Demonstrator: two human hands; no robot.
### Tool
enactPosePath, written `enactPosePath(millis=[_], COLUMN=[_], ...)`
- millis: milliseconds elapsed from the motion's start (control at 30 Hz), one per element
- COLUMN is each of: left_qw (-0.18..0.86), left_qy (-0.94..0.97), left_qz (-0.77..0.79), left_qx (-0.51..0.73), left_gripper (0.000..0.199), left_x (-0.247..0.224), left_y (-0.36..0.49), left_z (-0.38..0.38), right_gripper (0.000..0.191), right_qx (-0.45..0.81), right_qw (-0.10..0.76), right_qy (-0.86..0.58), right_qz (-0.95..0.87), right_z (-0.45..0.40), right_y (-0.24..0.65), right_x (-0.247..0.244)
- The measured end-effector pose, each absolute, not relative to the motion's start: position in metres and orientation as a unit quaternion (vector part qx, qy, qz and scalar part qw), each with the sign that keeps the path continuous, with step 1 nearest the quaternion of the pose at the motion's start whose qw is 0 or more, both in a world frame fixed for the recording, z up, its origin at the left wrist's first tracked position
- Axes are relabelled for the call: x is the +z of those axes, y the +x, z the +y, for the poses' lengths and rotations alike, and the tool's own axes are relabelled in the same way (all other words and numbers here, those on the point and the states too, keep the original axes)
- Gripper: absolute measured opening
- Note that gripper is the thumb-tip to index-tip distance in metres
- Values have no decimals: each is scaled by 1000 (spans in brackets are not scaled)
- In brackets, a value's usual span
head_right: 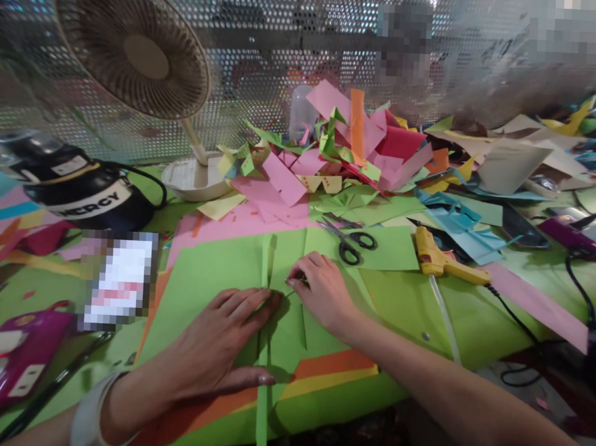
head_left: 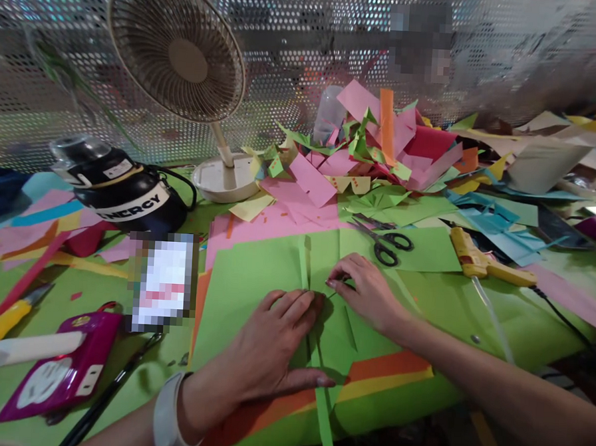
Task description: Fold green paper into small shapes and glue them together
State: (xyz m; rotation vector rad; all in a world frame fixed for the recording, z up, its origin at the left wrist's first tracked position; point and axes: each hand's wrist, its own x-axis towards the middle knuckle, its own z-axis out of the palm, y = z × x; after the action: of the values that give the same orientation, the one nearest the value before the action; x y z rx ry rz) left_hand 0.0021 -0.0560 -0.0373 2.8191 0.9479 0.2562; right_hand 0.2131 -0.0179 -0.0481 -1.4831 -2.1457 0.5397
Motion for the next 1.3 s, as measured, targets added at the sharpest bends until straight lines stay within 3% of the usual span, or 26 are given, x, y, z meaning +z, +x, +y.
enactPosePath(millis=[333, 767, 1300], left_qw=[52, 67, 41], left_qy=[946, 944, 948], left_qz=[308, 313, 306], left_qx=[90, 80, 80], left_gripper=[86, 89, 89], left_x=[-32, -28, -28], left_y=[5, 7, 8], left_z=[-57, -58, -58], right_gripper=[10, 28, 31], right_qx=[324, 361, 477], right_qw=[223, 6, -18], right_qy=[-587, -570, -542], right_qz=[-707, -738, -691], right_z=[-1, 19, 29], right_y=[222, 220, 239], right_x=[-38, -16, -5])
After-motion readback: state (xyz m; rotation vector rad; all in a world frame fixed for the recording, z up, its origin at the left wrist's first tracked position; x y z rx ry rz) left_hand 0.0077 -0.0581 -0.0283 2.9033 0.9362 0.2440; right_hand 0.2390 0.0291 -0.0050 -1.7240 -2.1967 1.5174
